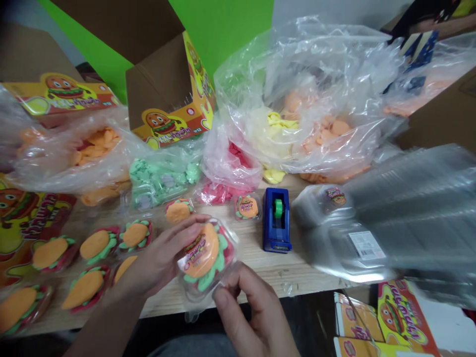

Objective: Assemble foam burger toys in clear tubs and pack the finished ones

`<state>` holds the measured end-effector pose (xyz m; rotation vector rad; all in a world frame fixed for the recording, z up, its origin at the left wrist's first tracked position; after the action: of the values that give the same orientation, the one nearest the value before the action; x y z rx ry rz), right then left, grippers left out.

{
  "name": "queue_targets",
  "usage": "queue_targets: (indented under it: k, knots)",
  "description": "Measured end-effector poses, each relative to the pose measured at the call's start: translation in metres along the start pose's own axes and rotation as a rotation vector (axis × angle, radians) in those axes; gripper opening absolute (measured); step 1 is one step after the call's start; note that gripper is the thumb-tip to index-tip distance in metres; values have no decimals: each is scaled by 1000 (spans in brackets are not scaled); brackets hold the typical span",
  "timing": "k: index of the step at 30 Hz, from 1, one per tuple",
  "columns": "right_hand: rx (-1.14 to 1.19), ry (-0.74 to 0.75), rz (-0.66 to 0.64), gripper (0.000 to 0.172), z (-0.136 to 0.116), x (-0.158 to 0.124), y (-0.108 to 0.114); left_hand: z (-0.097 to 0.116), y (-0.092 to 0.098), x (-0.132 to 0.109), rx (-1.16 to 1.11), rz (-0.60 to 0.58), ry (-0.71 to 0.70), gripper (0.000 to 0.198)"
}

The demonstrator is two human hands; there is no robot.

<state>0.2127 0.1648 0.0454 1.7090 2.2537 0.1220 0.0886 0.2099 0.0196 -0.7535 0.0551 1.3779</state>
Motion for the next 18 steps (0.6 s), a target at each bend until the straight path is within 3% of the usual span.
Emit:
queue_targets:
  k: [3,7,12,14,18]
  knots:
    - [-96,52,-7,15,-3,-1,3,-8,-1,3,-3,-17,45,28]
    - [-259,69,2,18,6,-2,2,-10,5,4,215,-38,33,30]
    - [-353,64,6,24,26,-1,-10,-16,5,2,434,-150,91,32]
    - [-271,-14,59,29,42,2,-7,-15,5,8,500,-174,63,33]
    - [-76,-204,286,41,94,-13,23,-18,-2,35,724,-249,-43,37]
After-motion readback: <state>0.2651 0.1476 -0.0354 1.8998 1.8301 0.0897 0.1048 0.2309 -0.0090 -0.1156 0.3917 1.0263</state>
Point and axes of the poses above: each hand's wrist, its own x-axis towards the middle knuckle, its own y-axis out of the back of the hand, z = x × y, the point moved 9 cm from there along x, towards the middle knuckle, and after that the axes turned 6 degrees about -x, right-handed, at the moved point
